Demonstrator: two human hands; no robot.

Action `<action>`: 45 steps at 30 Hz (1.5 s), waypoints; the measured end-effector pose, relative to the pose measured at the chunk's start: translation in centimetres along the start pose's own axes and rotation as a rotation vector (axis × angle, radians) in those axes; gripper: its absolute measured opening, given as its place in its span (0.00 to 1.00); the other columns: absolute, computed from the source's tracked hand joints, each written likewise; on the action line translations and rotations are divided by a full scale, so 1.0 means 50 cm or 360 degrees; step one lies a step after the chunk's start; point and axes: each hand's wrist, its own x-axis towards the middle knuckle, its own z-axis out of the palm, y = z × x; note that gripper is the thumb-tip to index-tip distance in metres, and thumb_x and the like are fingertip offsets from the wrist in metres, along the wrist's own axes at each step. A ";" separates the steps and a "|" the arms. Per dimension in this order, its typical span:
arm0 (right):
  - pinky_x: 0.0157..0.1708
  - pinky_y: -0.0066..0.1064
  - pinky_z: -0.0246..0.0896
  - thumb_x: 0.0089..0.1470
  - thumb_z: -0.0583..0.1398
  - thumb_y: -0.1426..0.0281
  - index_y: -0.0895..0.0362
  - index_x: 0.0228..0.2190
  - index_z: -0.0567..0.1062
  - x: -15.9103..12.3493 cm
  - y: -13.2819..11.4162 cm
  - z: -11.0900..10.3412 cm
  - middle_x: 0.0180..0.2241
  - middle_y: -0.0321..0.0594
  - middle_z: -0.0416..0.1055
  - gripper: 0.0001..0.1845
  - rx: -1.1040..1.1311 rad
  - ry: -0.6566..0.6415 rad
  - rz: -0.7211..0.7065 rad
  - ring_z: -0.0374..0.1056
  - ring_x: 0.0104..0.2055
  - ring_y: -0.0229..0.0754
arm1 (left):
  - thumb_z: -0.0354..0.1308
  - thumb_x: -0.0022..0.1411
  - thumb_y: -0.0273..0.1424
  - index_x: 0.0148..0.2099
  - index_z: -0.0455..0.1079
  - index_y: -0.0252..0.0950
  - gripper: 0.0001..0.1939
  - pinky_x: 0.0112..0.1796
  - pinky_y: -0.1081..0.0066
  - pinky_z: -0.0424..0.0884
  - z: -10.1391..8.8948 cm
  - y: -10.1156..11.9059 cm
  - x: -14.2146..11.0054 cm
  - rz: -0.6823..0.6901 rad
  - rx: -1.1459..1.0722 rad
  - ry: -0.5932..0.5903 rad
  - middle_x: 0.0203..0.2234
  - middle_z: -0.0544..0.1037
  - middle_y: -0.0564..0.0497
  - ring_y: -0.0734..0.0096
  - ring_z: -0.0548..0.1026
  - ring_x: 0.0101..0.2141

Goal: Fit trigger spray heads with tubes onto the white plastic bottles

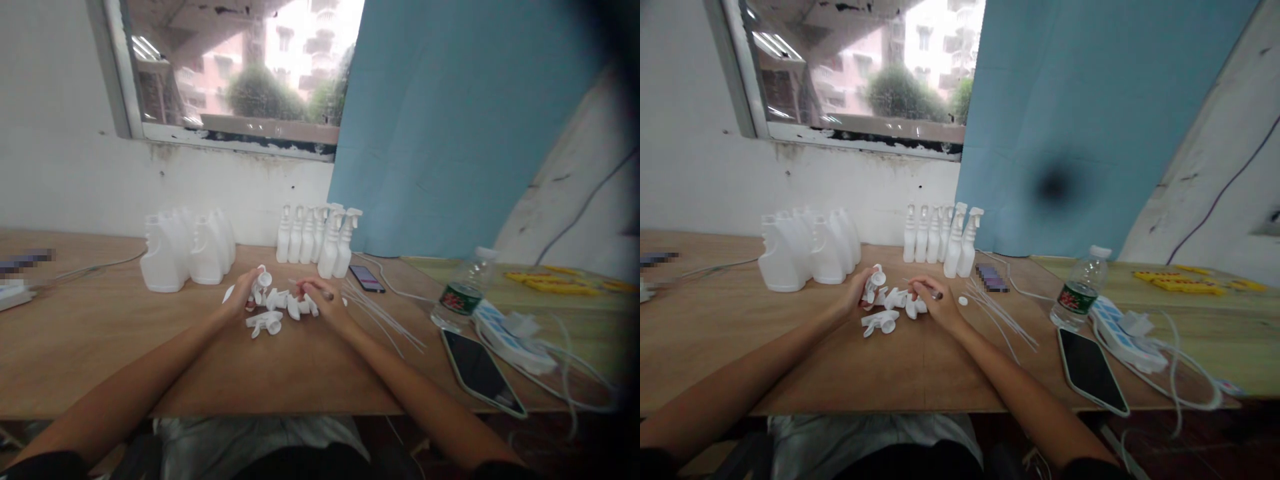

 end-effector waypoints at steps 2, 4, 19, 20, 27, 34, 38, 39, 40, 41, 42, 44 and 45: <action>0.40 0.33 0.65 0.58 0.56 0.56 0.55 0.41 0.74 -0.004 0.002 0.002 0.36 0.40 0.75 0.17 -0.0021 -0.0078 -0.0125 0.71 0.36 0.41 | 0.53 0.51 0.54 0.26 0.59 0.36 0.24 0.11 0.79 0.43 -0.006 0.002 0.006 0.0035 0.0071 0.0126 0.12 0.63 0.58 0.82 0.55 0.09; 0.42 0.34 0.65 0.59 0.55 0.59 0.54 0.46 0.72 -0.008 0.004 0.006 0.40 0.41 0.74 0.17 -0.0043 -0.0171 -0.0177 0.71 0.39 0.42 | 0.54 0.51 0.53 0.26 0.59 0.36 0.23 0.11 0.78 0.44 -0.009 0.005 0.008 0.0038 0.0109 0.0160 0.12 0.63 0.58 0.82 0.55 0.09; 0.36 0.36 0.56 0.58 0.54 0.67 0.54 0.29 0.72 -0.020 0.024 0.023 0.25 0.40 0.72 0.09 -0.1192 -0.0216 -0.0649 0.65 0.28 0.42 | 0.54 0.54 0.51 0.29 0.63 0.36 0.21 0.14 0.78 0.53 -0.010 -0.029 0.010 0.0261 0.0453 0.0163 0.15 0.64 0.58 0.79 0.59 0.14; 0.34 0.35 0.55 0.58 0.53 0.68 0.54 0.27 0.71 -0.021 0.026 0.025 0.23 0.39 0.71 0.10 -0.1286 -0.0230 -0.0687 0.63 0.26 0.41 | 0.54 0.55 0.50 0.30 0.63 0.36 0.21 0.15 0.77 0.54 -0.009 -0.028 0.006 0.0289 0.0502 0.0172 0.16 0.65 0.58 0.79 0.60 0.14; 0.27 0.32 0.48 0.58 0.50 0.68 0.55 0.24 0.67 -0.027 0.040 0.034 0.18 0.37 0.66 0.13 -0.1496 -0.0180 -0.0881 0.58 0.20 0.38 | 0.49 0.58 0.49 0.30 0.64 0.36 0.20 0.18 0.76 0.57 -0.005 -0.016 -0.010 0.0401 0.0761 0.0168 0.17 0.66 0.57 0.77 0.62 0.16; 0.23 0.29 0.46 0.61 0.49 0.67 0.55 0.23 0.62 -0.036 0.033 0.033 0.17 0.32 0.60 0.15 -0.1110 -0.0268 -0.0513 0.56 0.19 0.34 | 0.51 0.57 0.48 0.30 0.67 0.35 0.21 0.21 0.75 0.60 -0.014 -0.006 -0.001 0.0507 0.1029 0.0106 0.21 0.71 0.54 0.75 0.65 0.20; 0.24 0.28 0.47 0.63 0.48 0.64 0.55 0.23 0.60 -0.040 0.036 0.036 0.18 0.31 0.58 0.17 -0.0792 -0.0252 -0.0316 0.56 0.21 0.35 | 0.50 0.57 0.51 0.30 0.66 0.35 0.22 0.18 0.76 0.58 -0.011 -0.008 -0.002 0.0419 0.0881 0.0090 0.19 0.67 0.55 0.76 0.63 0.17; 0.24 0.28 0.47 0.63 0.47 0.64 0.55 0.23 0.60 -0.041 0.038 0.038 0.18 0.31 0.58 0.17 -0.0749 -0.0250 -0.0304 0.56 0.21 0.35 | 0.50 0.57 0.52 0.30 0.64 0.36 0.22 0.17 0.76 0.56 -0.010 -0.009 -0.002 0.0359 0.0810 0.0072 0.17 0.65 0.57 0.76 0.62 0.16; 0.24 0.29 0.47 0.63 0.47 0.63 0.55 0.24 0.61 -0.041 0.040 0.039 0.19 0.32 0.58 0.17 -0.0705 -0.0245 -0.0295 0.56 0.22 0.35 | 0.49 0.57 0.53 0.30 0.63 0.36 0.23 0.15 0.77 0.55 -0.010 -0.010 -0.002 0.0300 0.0747 0.0059 0.16 0.63 0.57 0.77 0.61 0.14; 0.24 0.29 0.47 0.63 0.47 0.63 0.55 0.24 0.61 -0.040 0.041 0.040 0.19 0.32 0.58 0.17 -0.0650 -0.0239 -0.0289 0.56 0.22 0.36 | 0.49 0.57 0.53 0.29 0.62 0.36 0.23 0.14 0.77 0.53 -0.009 -0.011 -0.002 0.0256 0.0698 0.0047 0.16 0.62 0.58 0.77 0.60 0.14; 0.24 0.29 0.48 0.63 0.47 0.62 0.55 0.23 0.60 -0.040 0.041 0.040 0.18 0.32 0.57 0.18 -0.0583 -0.0234 -0.0284 0.56 0.21 0.36 | 0.49 0.56 0.54 0.28 0.61 0.37 0.23 0.14 0.77 0.53 -0.009 -0.011 -0.001 0.0224 0.0664 0.0032 0.15 0.62 0.58 0.77 0.59 0.13; 0.24 0.29 0.48 0.63 0.46 0.61 0.54 0.21 0.60 -0.036 0.038 0.037 0.17 0.31 0.57 0.20 -0.0441 -0.0233 -0.0270 0.54 0.21 0.35 | 0.50 0.55 0.54 0.27 0.59 0.36 0.24 0.14 0.76 0.52 -0.010 -0.008 0.000 0.0186 0.0637 -0.0010 0.15 0.61 0.58 0.78 0.59 0.13; 0.24 0.29 0.49 0.63 0.46 0.61 0.54 0.20 0.59 -0.034 0.035 0.034 0.16 0.31 0.56 0.21 -0.0380 -0.0241 -0.0259 0.54 0.20 0.35 | 0.50 0.55 0.54 0.26 0.59 0.36 0.24 0.14 0.76 0.52 -0.010 -0.006 0.000 0.0170 0.0647 -0.0040 0.15 0.61 0.58 0.78 0.58 0.13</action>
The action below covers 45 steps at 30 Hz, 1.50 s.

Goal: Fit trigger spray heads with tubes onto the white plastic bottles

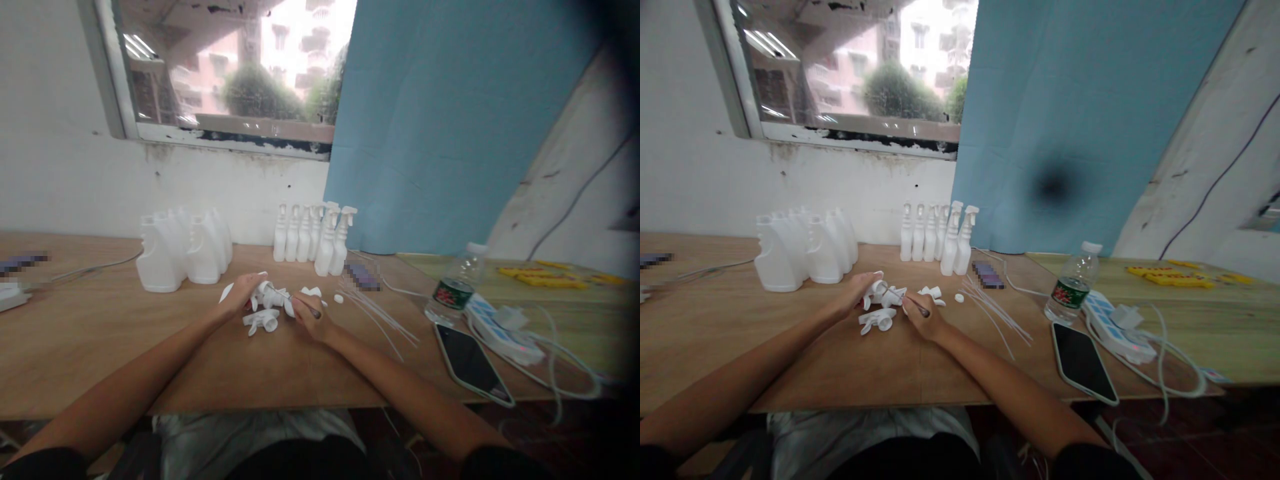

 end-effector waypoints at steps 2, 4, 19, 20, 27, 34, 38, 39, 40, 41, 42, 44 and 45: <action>0.23 0.30 0.49 0.62 0.47 0.60 0.54 0.18 0.59 0.005 -0.001 -0.011 0.14 0.31 0.56 0.23 0.0092 -0.0031 0.0009 0.52 0.19 0.35 | 0.51 0.55 0.53 0.26 0.61 0.36 0.24 0.16 0.76 0.51 -0.003 0.006 -0.001 0.0002 0.0076 -0.0074 0.14 0.62 0.58 0.78 0.58 0.14; 0.22 0.30 0.48 0.60 0.48 0.59 0.54 0.16 0.58 0.008 0.002 -0.022 0.13 0.31 0.55 0.24 0.0192 -0.0076 0.0030 0.51 0.18 0.34 | 0.51 0.54 0.52 0.26 0.62 0.35 0.23 0.17 0.76 0.52 -0.004 0.012 -0.004 0.0038 0.0187 -0.0159 0.15 0.63 0.58 0.78 0.58 0.16; 0.27 0.28 0.54 0.62 0.48 0.55 0.56 0.32 0.68 0.004 -0.006 -0.004 0.27 0.35 0.63 0.19 0.0158 -0.0092 -0.0006 0.57 0.25 0.35 | 0.50 0.55 0.53 0.22 0.54 0.38 0.24 0.13 0.76 0.41 0.010 0.011 -0.018 -0.0165 -0.0481 -0.0435 0.11 0.56 0.60 0.82 0.49 0.10; 0.27 0.27 0.55 0.62 0.49 0.56 0.56 0.39 0.68 0.003 -0.008 -0.005 0.31 0.36 0.65 0.18 0.0102 -0.0074 -0.0024 0.58 0.26 0.34 | 0.50 0.55 0.53 0.22 0.54 0.38 0.24 0.13 0.76 0.40 0.010 0.011 -0.019 -0.0182 -0.0518 -0.0472 0.10 0.56 0.60 0.82 0.49 0.09; 0.41 0.34 0.64 0.55 0.55 0.71 0.51 0.61 0.56 0.008 0.009 -0.008 0.52 0.45 0.64 0.32 -0.0599 -0.0258 -0.0471 0.67 0.43 0.43 | 0.48 0.56 0.54 0.21 0.57 0.37 0.26 0.14 0.75 0.46 0.011 0.001 -0.016 -0.0059 -0.0278 -0.0299 0.09 0.58 0.59 0.80 0.53 0.11; 0.52 0.38 0.62 0.58 0.53 0.74 0.56 0.62 0.54 0.019 0.022 0.013 0.61 0.50 0.57 0.32 -0.0808 -0.0202 -0.0900 0.62 0.57 0.47 | 0.52 0.54 0.53 0.26 0.60 0.36 0.24 0.23 0.74 0.60 0.014 0.008 -0.011 0.0125 -0.0148 0.0042 0.19 0.65 0.56 0.76 0.62 0.20; 0.57 0.39 0.59 0.60 0.51 0.75 0.57 0.60 0.58 0.019 0.014 0.005 0.60 0.48 0.59 0.27 -0.0550 -0.0176 -0.0799 0.60 0.59 0.46 | 0.51 0.54 0.54 0.27 0.63 0.36 0.25 0.20 0.74 0.57 0.006 -0.002 -0.001 0.0093 0.0052 0.0159 0.16 0.65 0.56 0.75 0.61 0.18; 0.57 0.39 0.59 0.60 0.50 0.75 0.56 0.60 0.60 0.019 0.011 0.000 0.60 0.46 0.60 0.26 -0.0471 -0.0166 -0.0730 0.60 0.59 0.46 | 0.51 0.54 0.54 0.27 0.64 0.35 0.25 0.21 0.74 0.57 0.002 -0.004 0.003 0.0118 0.0109 0.0198 0.16 0.65 0.56 0.75 0.61 0.18; 0.57 0.38 0.59 0.61 0.50 0.74 0.54 0.59 0.62 0.020 0.009 -0.006 0.60 0.44 0.61 0.25 -0.0399 -0.0144 -0.0664 0.61 0.59 0.45 | 0.51 0.54 0.54 0.28 0.65 0.35 0.25 0.21 0.74 0.57 -0.003 -0.006 0.008 0.0147 0.0166 0.0236 0.16 0.66 0.55 0.74 0.62 0.18; 0.58 0.38 0.59 0.61 0.50 0.73 0.53 0.58 0.63 0.022 0.006 -0.013 0.60 0.43 0.61 0.24 -0.0341 -0.0107 -0.0603 0.61 0.59 0.45 | 0.51 0.54 0.54 0.29 0.66 0.35 0.25 0.21 0.74 0.57 -0.009 -0.006 0.012 0.0172 0.0219 0.0267 0.17 0.68 0.55 0.73 0.63 0.18; 0.58 0.39 0.58 0.61 0.50 0.73 0.52 0.57 0.64 0.025 0.003 -0.023 0.60 0.42 0.61 0.23 -0.0300 -0.0066 -0.0551 0.61 0.59 0.44 | 0.50 0.55 0.54 0.30 0.68 0.35 0.25 0.22 0.74 0.58 -0.015 -0.005 0.016 0.0191 0.0276 0.0291 0.17 0.69 0.54 0.72 0.64 0.19; 0.58 0.41 0.58 0.62 0.51 0.70 0.52 0.56 0.67 0.033 0.000 -0.049 0.58 0.43 0.63 0.21 -0.0248 0.0048 -0.0487 0.62 0.58 0.44 | 0.49 0.56 0.53 0.33 0.70 0.34 0.26 0.22 0.73 0.58 -0.030 -0.001 0.021 0.0234 0.0412 0.0332 0.19 0.71 0.54 0.71 0.66 0.20; 0.57 0.42 0.58 0.62 0.50 0.68 0.53 0.54 0.68 0.038 0.000 -0.066 0.57 0.43 0.65 0.20 -0.0227 0.0121 -0.0454 0.64 0.57 0.45 | 0.49 0.56 0.53 0.34 0.71 0.34 0.26 0.23 0.73 0.59 -0.039 0.002 0.022 0.0260 0.0496 0.0344 0.19 0.72 0.53 0.69 0.67 0.21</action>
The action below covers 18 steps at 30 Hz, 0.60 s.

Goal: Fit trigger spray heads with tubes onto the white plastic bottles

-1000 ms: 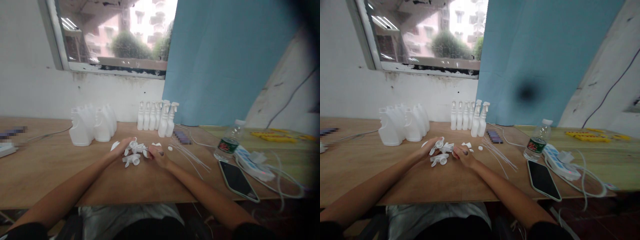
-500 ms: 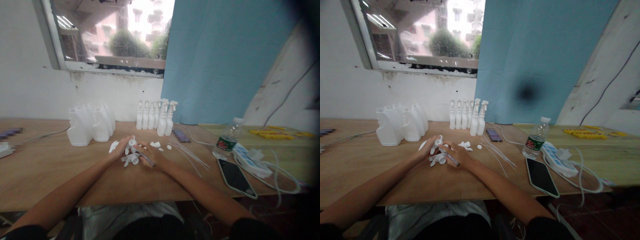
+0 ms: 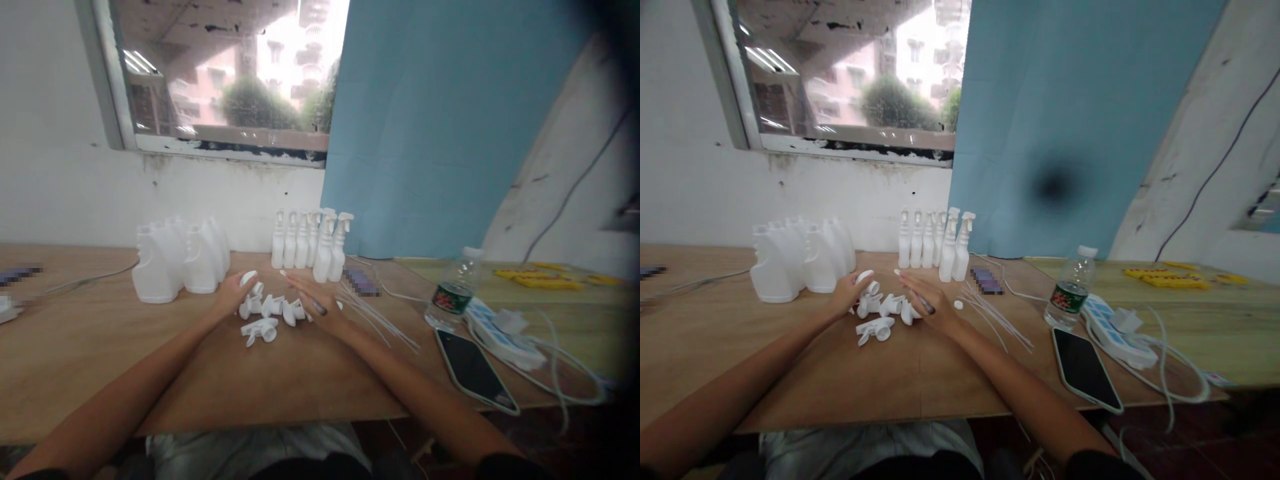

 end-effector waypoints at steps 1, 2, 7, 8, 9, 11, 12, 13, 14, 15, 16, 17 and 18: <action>0.56 0.42 0.60 0.62 0.50 0.67 0.54 0.52 0.71 0.004 0.006 -0.018 0.55 0.44 0.67 0.19 0.0007 0.0071 0.0053 0.66 0.55 0.45 | 0.48 0.57 0.53 0.35 0.72 0.34 0.26 0.24 0.73 0.60 -0.011 0.000 0.002 0.0043 0.0090 0.0006 0.20 0.72 0.52 0.68 0.69 0.22; 0.53 0.42 0.62 0.62 0.50 0.64 0.55 0.50 0.73 0.007 0.014 -0.038 0.53 0.45 0.70 0.19 0.0015 0.0140 0.0130 0.68 0.51 0.45 | 0.48 0.58 0.53 0.35 0.72 0.34 0.27 0.25 0.73 0.60 -0.022 -0.001 0.003 0.0095 0.0188 0.0009 0.21 0.73 0.52 0.67 0.70 0.24; 0.28 0.31 0.67 0.59 0.49 0.50 0.60 0.31 0.80 -0.018 0.088 -0.136 0.27 0.47 0.77 0.30 0.0074 0.0453 0.0772 0.72 0.27 0.42 | 0.44 0.61 0.51 0.37 0.73 0.34 0.27 0.33 0.70 0.63 -0.091 -0.016 0.004 0.0284 0.0702 -0.0060 0.27 0.77 0.47 0.61 0.74 0.31; 0.23 0.30 0.65 0.58 0.49 0.48 0.62 0.28 0.80 -0.028 0.106 -0.151 0.22 0.47 0.76 0.33 0.0080 0.0486 0.0893 0.70 0.22 0.41 | 0.44 0.61 0.51 0.38 0.73 0.34 0.27 0.34 0.70 0.63 -0.103 -0.021 0.006 0.0276 0.0782 -0.0091 0.28 0.78 0.46 0.60 0.74 0.32; 0.19 0.28 0.62 0.56 0.50 0.46 0.63 0.25 0.79 -0.038 0.124 -0.162 0.19 0.47 0.74 0.35 0.0070 0.0502 0.0999 0.68 0.18 0.39 | 0.44 0.61 0.51 0.37 0.73 0.34 0.27 0.34 0.70 0.63 -0.114 -0.027 0.009 0.0258 0.0841 -0.0123 0.29 0.78 0.45 0.59 0.74 0.32; 0.15 0.26 0.58 0.53 0.51 0.43 0.63 0.19 0.77 -0.056 0.153 -0.177 0.17 0.49 0.73 0.37 0.0035 0.0488 0.1164 0.64 0.13 0.37 | 0.44 0.61 0.51 0.36 0.73 0.35 0.27 0.35 0.69 0.63 -0.131 -0.041 0.016 0.0219 0.0887 -0.0187 0.30 0.78 0.45 0.59 0.74 0.33; 0.14 0.26 0.57 0.52 0.51 0.42 0.63 0.17 0.76 -0.062 0.163 -0.181 0.17 0.49 0.73 0.37 0.0025 0.0465 0.1216 0.64 0.13 0.37 | 0.44 0.60 0.51 0.35 0.73 0.35 0.27 0.35 0.69 0.63 -0.138 -0.048 0.020 0.0209 0.0884 -0.0213 0.30 0.79 0.45 0.59 0.74 0.33; 0.13 0.26 0.57 0.52 0.51 0.42 0.63 0.16 0.75 -0.066 0.169 -0.184 0.17 0.50 0.73 0.38 0.0028 0.0442 0.1250 0.64 0.12 0.37 | 0.44 0.60 0.51 0.35 0.73 0.35 0.26 0.36 0.69 0.63 -0.143 -0.055 0.024 0.0206 0.0872 -0.0227 0.30 0.79 0.45 0.59 0.74 0.33; 0.13 0.26 0.57 0.52 0.50 0.41 0.62 0.15 0.74 -0.068 0.172 -0.185 0.17 0.51 0.73 0.38 0.0044 0.0420 0.1272 0.65 0.13 0.37 | 0.45 0.59 0.51 0.34 0.73 0.36 0.26 0.36 0.70 0.63 -0.147 -0.062 0.027 0.0210 0.0856 -0.0235 0.30 0.79 0.46 0.59 0.74 0.33; 0.13 0.26 0.57 0.53 0.49 0.41 0.62 0.15 0.74 -0.069 0.173 -0.185 0.17 0.51 0.73 0.39 0.0067 0.0405 0.1288 0.65 0.13 0.38 | 0.46 0.59 0.51 0.34 0.73 0.36 0.25 0.36 0.70 0.63 -0.149 -0.069 0.029 0.0221 0.0836 -0.0243 0.30 0.79 0.46 0.60 0.74 0.33; 0.13 0.26 0.58 0.53 0.48 0.41 0.62 0.15 0.74 -0.069 0.173 -0.184 0.17 0.51 0.73 0.39 0.0088 0.0391 0.1304 0.66 0.13 0.39 | 0.46 0.58 0.51 0.33 0.73 0.36 0.25 0.35 0.70 0.63 -0.151 -0.075 0.031 0.0231 0.0814 -0.0249 0.29 0.79 0.47 0.60 0.73 0.32; 0.13 0.26 0.58 0.53 0.48 0.40 0.62 0.15 0.73 -0.069 0.172 -0.183 0.16 0.51 0.73 0.40 0.0101 0.0378 0.1321 0.66 0.13 0.39 | 0.47 0.58 0.50 0.32 0.73 0.36 0.24 0.35 0.70 0.62 -0.152 -0.081 0.032 0.0238 0.0794 -0.0256 0.29 0.79 0.47 0.61 0.73 0.32; 0.13 0.26 0.58 0.53 0.47 0.40 0.61 0.15 0.73 -0.069 0.172 -0.182 0.16 0.51 0.73 0.40 0.0101 0.0362 0.1338 0.66 0.13 0.39 | 0.47 0.58 0.50 0.32 0.73 0.36 0.23 0.34 0.70 0.62 -0.152 -0.086 0.033 0.0239 0.0779 -0.0268 0.28 0.78 0.48 0.61 0.73 0.31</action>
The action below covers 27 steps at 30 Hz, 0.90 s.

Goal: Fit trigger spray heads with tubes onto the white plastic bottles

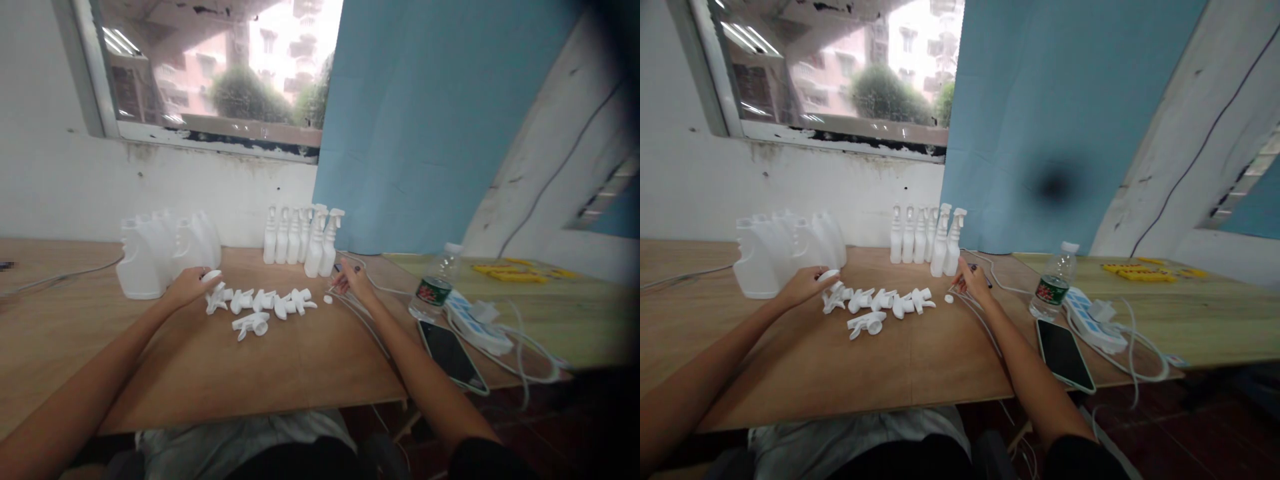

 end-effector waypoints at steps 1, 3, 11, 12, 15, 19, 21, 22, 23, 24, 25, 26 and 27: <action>0.13 0.26 0.58 0.53 0.46 0.40 0.61 0.15 0.73 0.000 0.001 0.002 0.16 0.50 0.72 0.40 -0.0023 -0.0012 0.0011 0.66 0.13 0.39 | 0.48 0.57 0.50 0.31 0.73 0.37 0.23 0.33 0.71 0.62 0.003 -0.004 0.000 0.0000 -0.0010 -0.0017 0.27 0.78 0.48 0.61 0.73 0.30; 0.13 0.27 0.58 0.53 0.46 0.40 0.61 0.15 0.73 -0.001 0.006 0.005 0.15 0.49 0.72 0.41 -0.0104 -0.0031 0.0017 0.66 0.13 0.39 | 0.49 0.56 0.50 0.30 0.73 0.37 0.22 0.33 0.71 0.62 0.008 -0.009 0.000 -0.0005 -0.0015 -0.0054 0.26 0.78 0.49 0.61 0.73 0.30; 0.22 0.27 0.60 0.57 0.48 0.45 0.60 0.17 0.77 -0.018 0.009 0.020 0.13 0.43 0.70 0.37 -0.0607 -0.0143 -0.0232 0.68 0.18 0.40 | 0.51 0.54 0.50 0.37 0.73 0.37 0.22 0.32 0.70 0.62 0.017 -0.013 0.005 -0.0038 -0.0111 -0.0084 0.26 0.77 0.50 0.62 0.72 0.29; 0.23 0.27 0.60 0.58 0.48 0.46 0.60 0.17 0.77 -0.019 0.006 0.021 0.13 0.43 0.70 0.37 -0.0637 -0.0147 -0.0258 0.68 0.19 0.40 | 0.52 0.53 0.50 0.37 0.73 0.37 0.22 0.32 0.71 0.62 0.015 -0.010 0.004 -0.0046 -0.0159 -0.0105 0.26 0.77 0.50 0.62 0.72 0.29; 0.24 0.27 0.59 0.58 0.48 0.48 0.60 0.17 0.77 -0.023 -0.002 0.021 0.14 0.43 0.71 0.36 -0.0702 -0.0147 -0.0323 0.68 0.19 0.40 | 0.52 0.52 0.50 0.34 0.73 0.37 0.22 0.33 0.71 0.64 0.009 0.001 -0.002 -0.0025 -0.0336 -0.0238 0.27 0.77 0.51 0.63 0.72 0.31; 0.24 0.28 0.56 0.59 0.49 0.50 0.59 0.16 0.77 -0.027 -0.011 0.021 0.14 0.43 0.71 0.34 -0.0805 -0.0157 -0.0417 0.68 0.20 0.41 | 0.52 0.53 0.50 0.32 0.73 0.37 0.22 0.31 0.73 0.63 0.007 0.014 -0.012 0.0055 -0.0399 -0.0433 0.25 0.76 0.52 0.65 0.71 0.29; 0.24 0.28 0.55 0.59 0.49 0.51 0.59 0.17 0.78 -0.030 -0.014 0.022 0.15 0.43 0.71 0.34 -0.0874 -0.0167 -0.0483 0.68 0.20 0.41 | 0.52 0.53 0.50 0.31 0.74 0.37 0.21 0.31 0.73 0.62 0.010 0.016 -0.014 0.0119 -0.0356 -0.0482 0.24 0.75 0.52 0.67 0.70 0.28; 0.25 0.28 0.55 0.60 0.49 0.52 0.58 0.17 0.78 -0.031 -0.015 0.023 0.15 0.43 0.72 0.33 -0.0905 -0.0172 -0.0515 0.68 0.21 0.41 | 0.52 0.54 0.49 0.31 0.74 0.37 0.21 0.31 0.74 0.62 0.011 0.017 -0.015 0.0151 -0.0330 -0.0493 0.24 0.75 0.53 0.67 0.70 0.28; 0.25 0.28 0.55 0.60 0.49 0.52 0.58 0.17 0.78 -0.032 -0.016 0.023 0.16 0.43 0.72 0.33 -0.0931 -0.0178 -0.0544 0.69 0.21 0.41 | 0.52 0.54 0.49 0.32 0.74 0.37 0.21 0.30 0.74 0.61 0.012 0.016 -0.016 0.0180 -0.0304 -0.0498 0.24 0.74 0.53 0.68 0.69 0.27; 0.26 0.28 0.54 0.60 0.48 0.53 0.58 0.18 0.78 -0.032 -0.016 0.024 0.17 0.43 0.73 0.32 -0.0951 -0.0188 -0.0568 0.69 0.22 0.41 | 0.52 0.54 0.49 0.32 0.75 0.37 0.21 0.30 0.74 0.60 0.014 0.016 -0.016 0.0202 -0.0282 -0.0500 0.23 0.74 0.53 0.68 0.69 0.27; 0.26 0.28 0.54 0.60 0.48 0.54 0.58 0.18 0.78 -0.032 -0.017 0.025 0.18 0.43 0.74 0.32 -0.0965 -0.0203 -0.0587 0.69 0.23 0.41 | 0.51 0.55 0.49 0.32 0.75 0.37 0.21 0.30 0.74 0.60 0.014 0.015 -0.016 0.0215 -0.0270 -0.0499 0.23 0.74 0.53 0.68 0.68 0.26; 0.26 0.28 0.54 0.61 0.48 0.54 0.58 0.18 0.78 -0.033 -0.017 0.026 0.19 0.43 0.75 0.32 -0.0975 -0.0224 -0.0602 0.70 0.24 0.41 | 0.51 0.55 0.49 0.32 0.75 0.38 0.21 0.29 0.74 0.60 0.014 0.015 -0.016 0.0216 -0.0271 -0.0497 0.23 0.74 0.53 0.68 0.68 0.26; 0.27 0.28 0.54 0.61 0.48 0.54 0.58 0.18 0.78 -0.033 -0.018 0.026 0.20 0.43 0.75 0.32 -0.0984 -0.0247 -0.0616 0.70 0.24 0.41 | 0.52 0.54 0.49 0.32 0.75 0.38 0.21 0.29 0.74 0.59 0.014 0.016 -0.017 0.0210 -0.0284 -0.0498 0.23 0.73 0.53 0.68 0.68 0.26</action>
